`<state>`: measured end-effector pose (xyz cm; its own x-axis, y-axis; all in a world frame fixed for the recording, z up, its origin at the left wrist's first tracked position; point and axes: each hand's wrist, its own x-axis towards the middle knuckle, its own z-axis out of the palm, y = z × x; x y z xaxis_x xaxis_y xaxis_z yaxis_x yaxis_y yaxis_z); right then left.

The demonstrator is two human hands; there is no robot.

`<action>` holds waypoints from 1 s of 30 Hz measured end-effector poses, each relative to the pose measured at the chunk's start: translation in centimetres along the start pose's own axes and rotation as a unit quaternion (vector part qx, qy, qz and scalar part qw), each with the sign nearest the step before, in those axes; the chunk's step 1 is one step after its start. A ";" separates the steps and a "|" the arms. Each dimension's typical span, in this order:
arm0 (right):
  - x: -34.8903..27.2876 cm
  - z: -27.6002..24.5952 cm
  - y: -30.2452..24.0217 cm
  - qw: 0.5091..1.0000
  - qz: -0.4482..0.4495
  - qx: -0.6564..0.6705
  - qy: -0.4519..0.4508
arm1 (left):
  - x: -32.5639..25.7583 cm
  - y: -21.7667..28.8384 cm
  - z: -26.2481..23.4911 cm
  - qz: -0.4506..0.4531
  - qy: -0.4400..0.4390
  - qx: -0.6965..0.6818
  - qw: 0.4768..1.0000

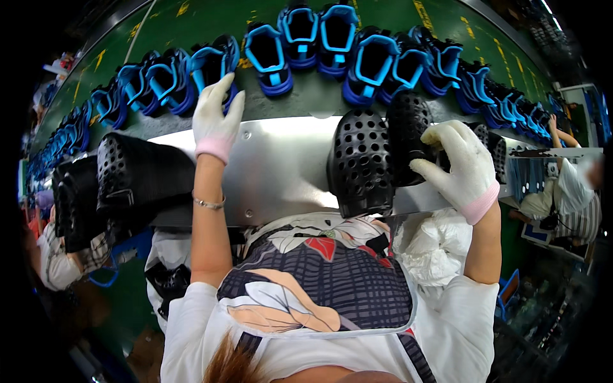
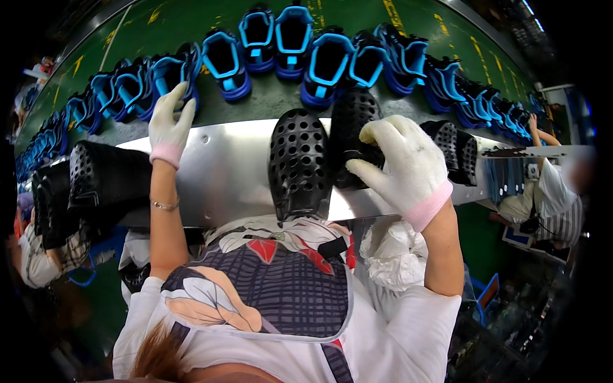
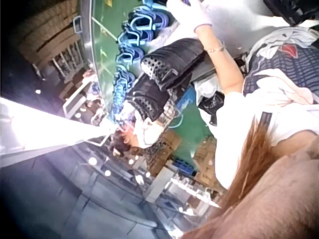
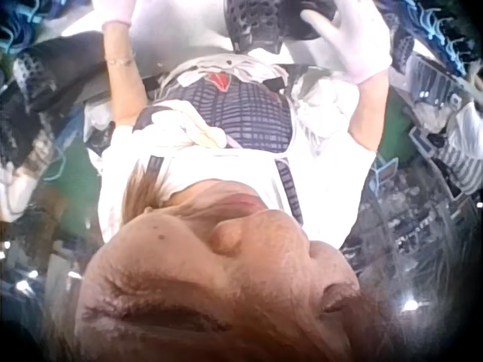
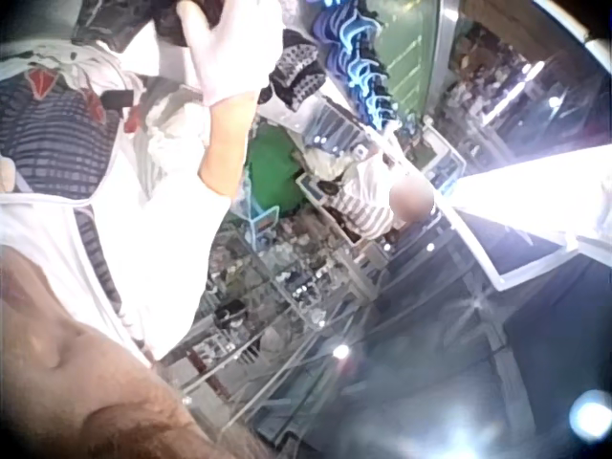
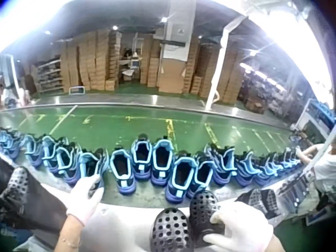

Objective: The person picks up black shoe soles from a stack and places them into blue and black shoes on an assembly line.

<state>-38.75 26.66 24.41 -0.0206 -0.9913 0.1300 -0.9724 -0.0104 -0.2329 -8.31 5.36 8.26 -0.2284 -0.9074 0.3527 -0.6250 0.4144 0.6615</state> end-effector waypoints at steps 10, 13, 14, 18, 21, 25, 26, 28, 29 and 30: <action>6.0 -2.8 -5.0 0.979 -0.170 0.049 0.098 | 0.1 6.8 -0.9 -0.069 -0.213 -0.521 0.824; 8.6 -0.4 -7.4 0.949 -0.281 0.117 0.082 | -0.8 8.0 -1.4 -0.078 -0.301 -0.736 0.601; 9.3 0.5 -8.1 0.949 -0.277 0.126 0.080 | -1.0 7.9 -1.4 -0.086 -0.298 -0.774 0.551; 11.7 2.2 -9.7 0.959 -0.231 0.164 -0.026 | -1.5 6.1 -1.9 -0.113 -0.220 -0.806 0.538; 12.7 3.6 -10.4 0.978 -0.148 0.100 -0.107 | -1.5 4.8 -1.5 -0.119 -0.135 -0.786 0.592; 13.4 5.2 -10.9 0.984 -0.126 0.023 -0.124 | -1.3 4.4 -0.5 -0.182 -0.042 -0.739 0.647; 13.5 5.6 -11.1 0.986 -0.133 0.006 -0.101 | -1.2 4.1 -0.6 -0.150 -0.071 -0.701 0.694; 14.1 6.1 -11.0 0.986 -0.136 -0.006 -0.099 | -1.0 3.9 -0.3 -0.182 -0.060 -0.720 0.667; 14.4 6.2 -11.0 0.985 -0.140 -0.011 -0.096 | -0.8 3.8 -0.2 -0.177 -0.089 -0.731 0.653; 14.9 6.5 -11.0 0.985 -0.157 -0.008 -0.070 | -0.6 3.5 -0.2 -0.180 -0.103 -0.738 0.642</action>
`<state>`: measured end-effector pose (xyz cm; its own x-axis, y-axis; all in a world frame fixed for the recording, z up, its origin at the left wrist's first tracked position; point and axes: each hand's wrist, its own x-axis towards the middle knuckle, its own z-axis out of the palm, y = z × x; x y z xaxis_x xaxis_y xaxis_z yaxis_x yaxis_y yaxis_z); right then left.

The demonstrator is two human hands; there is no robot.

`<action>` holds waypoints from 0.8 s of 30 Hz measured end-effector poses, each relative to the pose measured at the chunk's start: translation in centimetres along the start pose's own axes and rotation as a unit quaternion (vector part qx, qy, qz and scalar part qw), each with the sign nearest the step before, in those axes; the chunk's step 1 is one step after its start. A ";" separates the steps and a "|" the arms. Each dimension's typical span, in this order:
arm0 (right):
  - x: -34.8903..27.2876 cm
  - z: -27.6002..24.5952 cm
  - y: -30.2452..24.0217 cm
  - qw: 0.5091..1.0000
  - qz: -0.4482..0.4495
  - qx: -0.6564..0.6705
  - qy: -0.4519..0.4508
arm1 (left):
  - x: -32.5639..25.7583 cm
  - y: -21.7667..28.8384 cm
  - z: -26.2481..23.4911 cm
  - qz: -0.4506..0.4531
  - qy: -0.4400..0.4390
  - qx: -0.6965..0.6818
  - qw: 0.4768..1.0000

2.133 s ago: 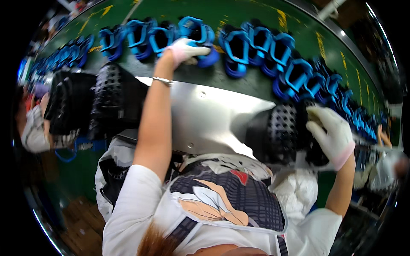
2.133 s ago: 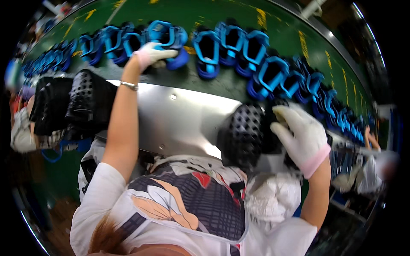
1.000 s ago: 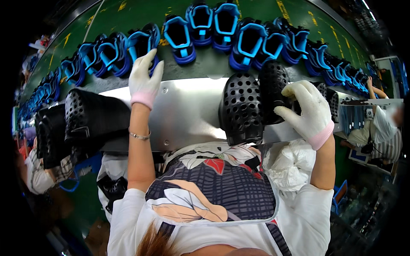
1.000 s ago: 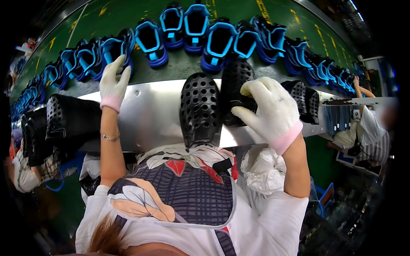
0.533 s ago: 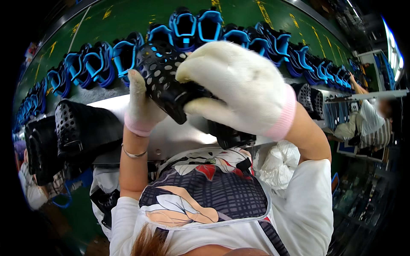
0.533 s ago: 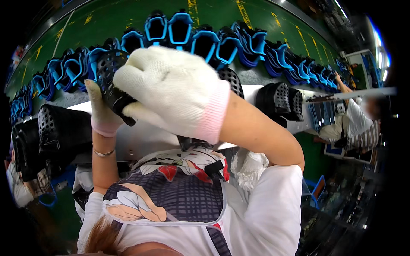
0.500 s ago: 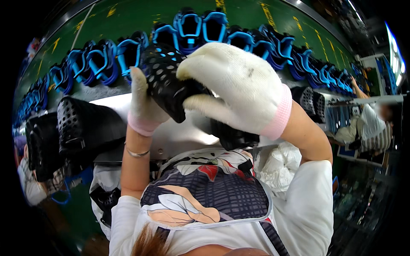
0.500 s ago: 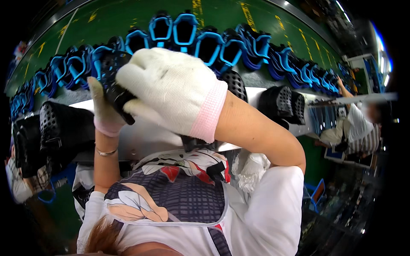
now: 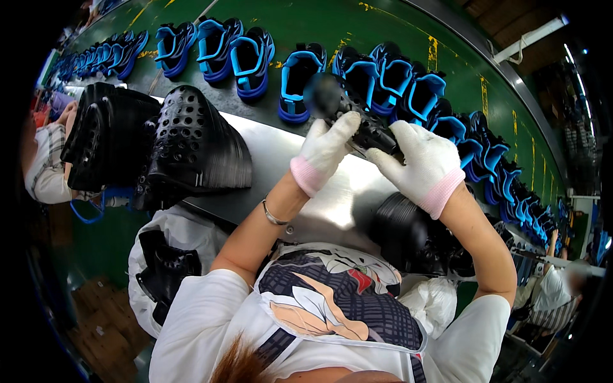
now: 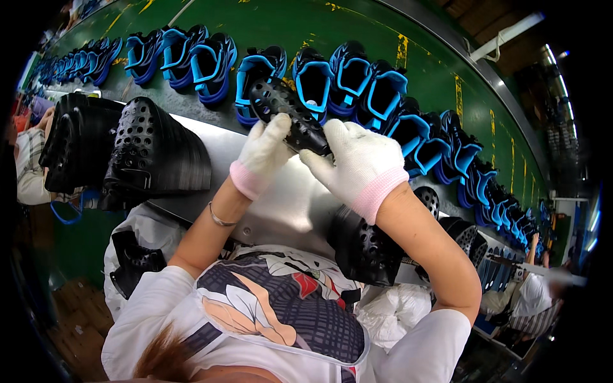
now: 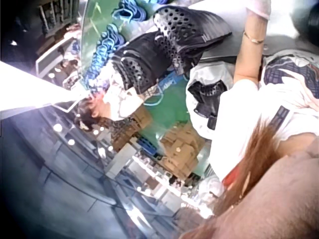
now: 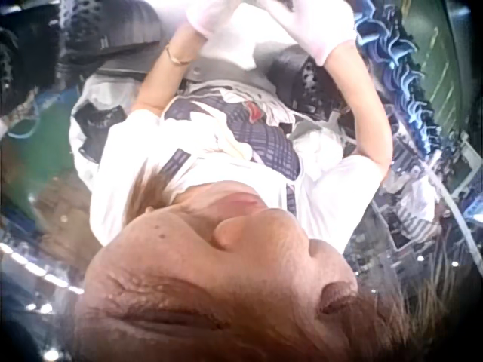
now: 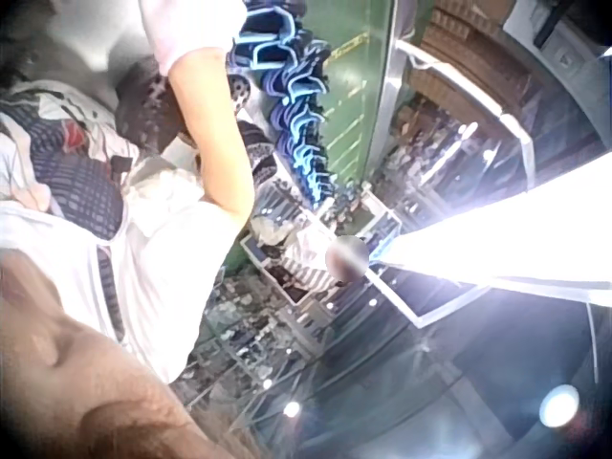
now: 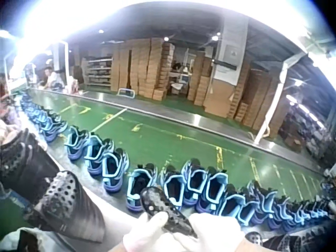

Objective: The person picks up black shoe soles from a stack and places them into blue and black shoes on an assembly line.

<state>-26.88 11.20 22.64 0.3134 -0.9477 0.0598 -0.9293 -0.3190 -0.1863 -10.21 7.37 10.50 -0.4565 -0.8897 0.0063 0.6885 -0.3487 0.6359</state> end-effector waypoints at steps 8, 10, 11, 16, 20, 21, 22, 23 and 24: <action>5.9 -0.1 3.8 0.974 0.129 0.003 -0.186 | 3.0 -0.5 -3.1 0.076 0.041 0.545 0.834; 8.6 -0.1 5.3 0.960 0.132 -0.017 -0.248 | 4.1 -1.3 -3.9 0.127 0.019 0.658 0.742; 9.9 0.1 5.9 0.952 0.131 -0.040 -0.274 | 4.7 -1.8 -4.2 0.103 0.020 0.686 0.720; 15.1 1.7 6.5 0.949 0.144 -0.048 -0.277 | 8.2 -3.1 -4.5 0.041 0.025 0.751 0.658; 17.8 5.1 5.2 0.938 0.154 -0.115 -0.289 | 12.0 -2.0 -3.6 -0.175 -0.018 0.765 0.620; 18.1 6.4 5.1 0.941 0.151 -0.117 -0.281 | 12.7 -1.7 -3.4 -0.231 -0.026 0.756 0.612; 17.9 7.6 4.8 0.938 0.147 -0.133 -0.284 | 12.8 -1.4 -3.4 -0.232 -0.028 0.739 0.632; 18.3 9.2 4.8 0.933 0.174 -0.140 -0.284 | 13.0 -1.1 -3.4 -0.260 -0.035 0.737 0.623; 18.8 10.2 5.1 0.936 0.176 -0.131 -0.275 | 13.3 -0.8 -3.4 -0.287 -0.041 0.733 0.615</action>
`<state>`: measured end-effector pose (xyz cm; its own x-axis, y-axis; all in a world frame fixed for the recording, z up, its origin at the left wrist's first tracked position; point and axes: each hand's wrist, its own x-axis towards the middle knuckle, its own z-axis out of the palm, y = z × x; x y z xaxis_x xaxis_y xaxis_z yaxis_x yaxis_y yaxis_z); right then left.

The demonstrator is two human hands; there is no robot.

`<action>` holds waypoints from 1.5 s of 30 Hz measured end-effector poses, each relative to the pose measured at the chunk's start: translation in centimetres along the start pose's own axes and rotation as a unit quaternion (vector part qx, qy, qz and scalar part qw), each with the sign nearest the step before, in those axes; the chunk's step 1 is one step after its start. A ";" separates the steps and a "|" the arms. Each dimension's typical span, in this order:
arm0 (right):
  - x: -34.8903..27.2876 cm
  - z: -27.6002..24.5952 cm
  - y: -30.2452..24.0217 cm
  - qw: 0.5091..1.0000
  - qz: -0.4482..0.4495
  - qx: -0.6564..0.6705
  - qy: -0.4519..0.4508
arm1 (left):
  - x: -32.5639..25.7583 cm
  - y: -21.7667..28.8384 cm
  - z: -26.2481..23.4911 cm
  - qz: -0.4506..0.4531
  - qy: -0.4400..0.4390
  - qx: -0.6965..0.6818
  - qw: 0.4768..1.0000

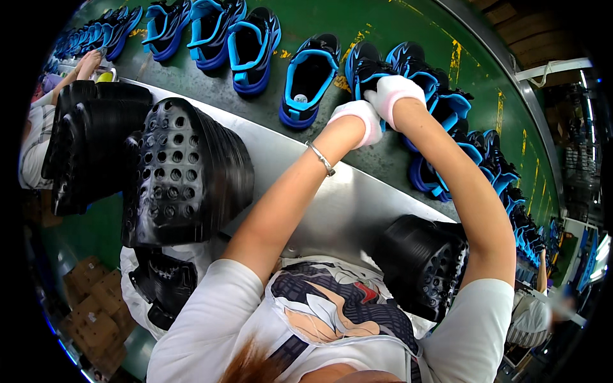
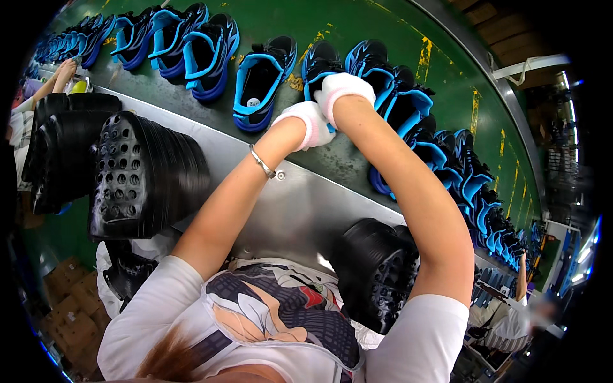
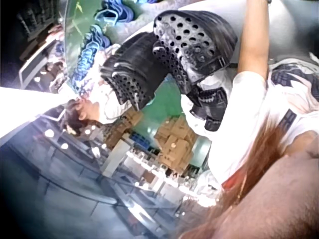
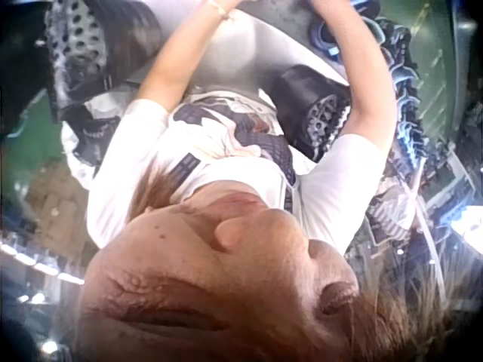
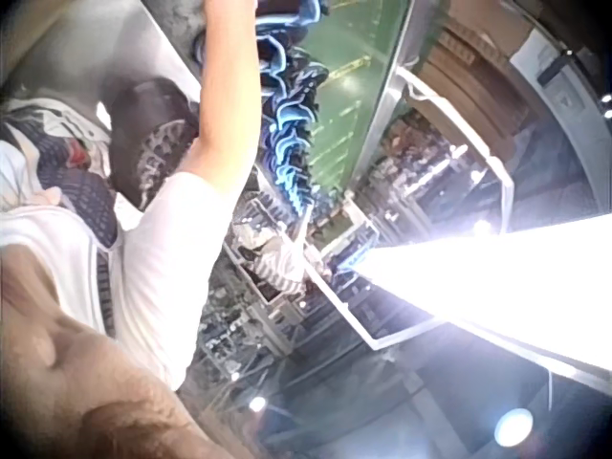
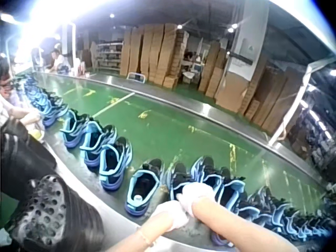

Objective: The person picks up black shoe soles from a stack and places them into blue and black shoes on an assembly line.

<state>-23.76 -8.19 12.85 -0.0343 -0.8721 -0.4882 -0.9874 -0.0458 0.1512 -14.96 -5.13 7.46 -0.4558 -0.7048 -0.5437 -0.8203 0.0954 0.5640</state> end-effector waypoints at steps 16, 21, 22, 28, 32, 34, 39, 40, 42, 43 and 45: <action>0.7 0.2 -1.0 0.995 -0.047 -0.072 0.046 | -0.8 0.4 -1.3 -0.025 -0.024 0.020 0.999; 1.5 0.4 -1.1 0.992 -0.064 -0.093 0.052 | 0.0 0.2 -1.0 -0.034 -0.012 0.039 0.999; 1.9 0.5 -1.1 0.993 -0.065 -0.088 0.054 | 0.1 0.3 -1.1 -0.014 -0.005 0.067 0.998; 1.3 0.2 -0.5 0.995 -0.053 0.007 0.080 | -0.8 0.7 -1.2 -0.039 0.003 0.082 0.996; -3.4 -1.0 2.6 0.979 -0.189 0.025 0.074 | -1.8 -0.5 -1.3 -0.016 0.077 0.096 0.992; -6.5 -1.0 4.7 0.976 -0.191 0.048 0.099 | -2.4 -1.3 -1.3 -0.023 0.123 0.121 0.985; -13.2 1.3 12.2 0.987 -0.156 -0.012 0.020 | -5.7 -2.6 1.4 0.021 0.404 0.190 0.895; -14.1 2.0 13.2 0.990 -0.137 0.013 -0.010 | -6.5 -3.0 1.9 0.052 0.482 0.182 0.856; -15.2 4.5 14.7 0.985 -0.168 0.014 0.040 | -7.0 -3.8 2.6 0.030 0.543 0.194 0.816; -15.6 5.6 15.3 0.989 -0.137 0.016 0.046 | -7.0 -4.0 3.0 -0.005 0.554 0.198 0.809; -14.9 6.7 16.3 0.982 -0.181 -0.044 0.033 | -6.1 -4.6 2.9 -0.067 0.500 0.177 0.845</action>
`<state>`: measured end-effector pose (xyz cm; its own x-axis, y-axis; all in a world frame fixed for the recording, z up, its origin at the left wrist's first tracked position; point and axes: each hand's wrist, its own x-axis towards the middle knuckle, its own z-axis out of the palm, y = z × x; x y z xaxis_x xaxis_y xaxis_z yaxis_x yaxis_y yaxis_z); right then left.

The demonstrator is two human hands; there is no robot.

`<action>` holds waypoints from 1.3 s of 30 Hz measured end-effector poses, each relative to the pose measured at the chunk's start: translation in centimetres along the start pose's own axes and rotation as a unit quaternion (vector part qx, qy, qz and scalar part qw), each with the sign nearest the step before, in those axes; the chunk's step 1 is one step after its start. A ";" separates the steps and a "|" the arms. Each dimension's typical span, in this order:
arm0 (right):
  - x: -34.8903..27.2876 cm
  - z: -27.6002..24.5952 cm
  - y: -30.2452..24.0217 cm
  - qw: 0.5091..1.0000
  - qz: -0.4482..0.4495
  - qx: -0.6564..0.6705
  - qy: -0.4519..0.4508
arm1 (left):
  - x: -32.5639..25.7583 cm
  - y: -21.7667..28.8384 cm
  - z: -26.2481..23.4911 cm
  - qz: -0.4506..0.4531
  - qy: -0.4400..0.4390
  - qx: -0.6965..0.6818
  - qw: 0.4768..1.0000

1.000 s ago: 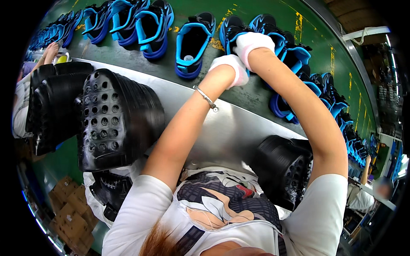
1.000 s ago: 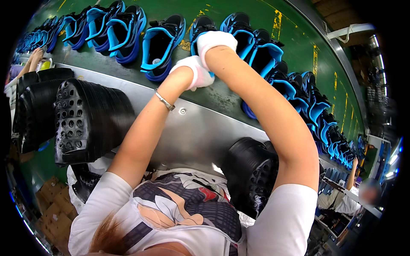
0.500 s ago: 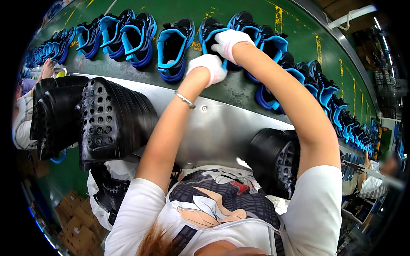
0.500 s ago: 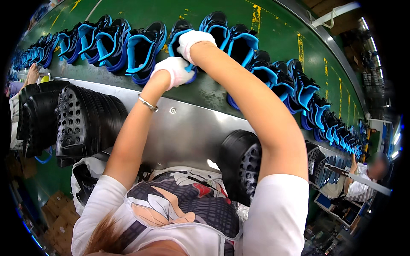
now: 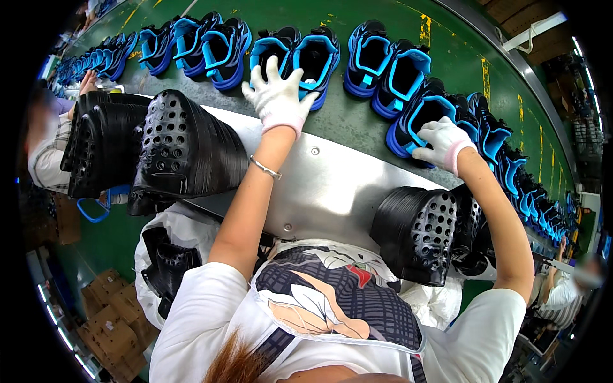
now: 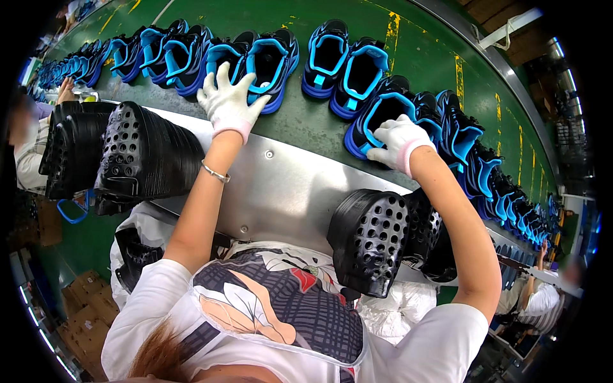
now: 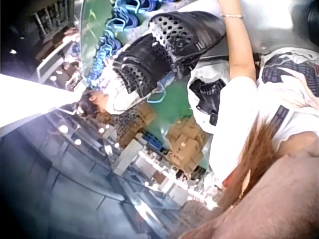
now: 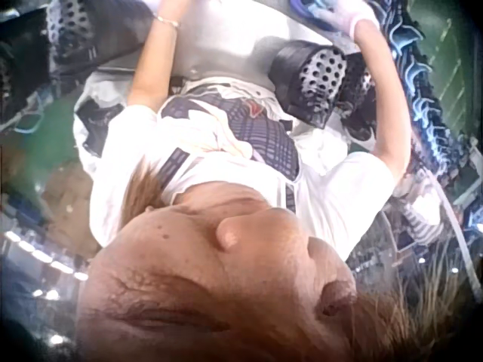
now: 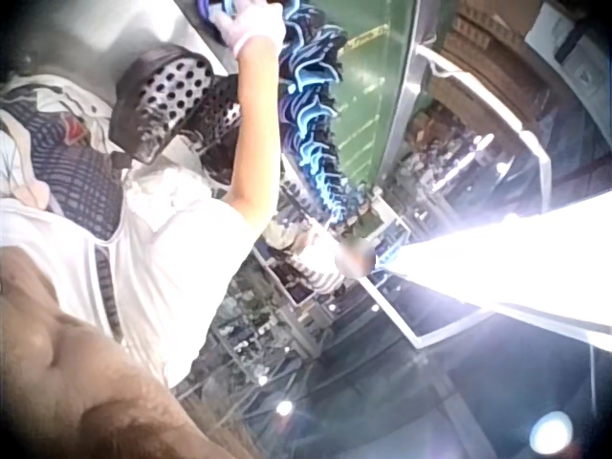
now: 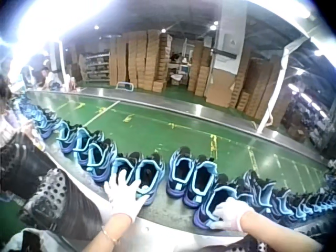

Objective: The person picks up black shoe soles from a stack and places them into blue and black shoes on an assembly line.

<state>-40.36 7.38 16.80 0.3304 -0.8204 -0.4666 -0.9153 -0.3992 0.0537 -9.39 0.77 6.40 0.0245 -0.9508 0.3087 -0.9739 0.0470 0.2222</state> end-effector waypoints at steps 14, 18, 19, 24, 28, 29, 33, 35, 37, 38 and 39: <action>-0.4 3.1 6.7 0.993 0.117 -0.033 0.009 | 4.3 8.8 -0.3 0.282 -0.055 -0.137 0.948; -0.8 3.7 7.3 0.993 0.118 0.013 0.006 | 6.5 13.0 0.5 0.323 -0.266 0.020 0.908; -0.7 3.7 7.4 0.992 0.123 0.009 0.002 | 7.2 13.4 0.4 0.320 -0.286 -0.005 0.903; -0.3 3.6 7.4 0.992 0.124 0.020 -0.002 | 8.5 13.4 -0.9 0.253 -0.347 -0.183 0.884; 0.0 3.6 7.6 0.993 0.117 0.019 -0.003 | 8.5 13.5 -2.4 0.265 -0.354 -0.186 0.878; 0.1 3.6 7.5 0.993 0.115 0.022 -0.004 | 8.5 13.6 -2.7 0.269 -0.355 -0.180 0.877; -0.1 3.4 6.9 0.993 0.114 0.010 0.003 | 6.8 12.9 -3.5 0.277 -0.383 -0.176 0.863; -0.2 3.2 6.4 0.993 0.118 0.001 0.009 | 4.5 12.1 -3.3 0.307 -0.328 -0.149 0.881; -0.2 2.8 6.0 0.994 0.110 -0.011 0.012 | 3.1 10.5 -2.6 0.351 -0.107 -0.203 0.908; -0.1 2.6 5.8 0.994 0.108 -0.015 0.011 | 2.9 9.6 -2.0 0.348 -0.014 -0.230 0.909; 0.2 2.4 5.8 0.994 0.105 -0.023 -0.004 | 3.1 8.6 -1.3 0.328 0.100 -0.202 0.917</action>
<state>-46.11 5.90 14.95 0.1313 -0.8843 -0.4481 -0.9526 -0.2377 0.1900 -17.42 -1.33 10.49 -0.4568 -0.6042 0.6529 -0.6319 0.7370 0.2399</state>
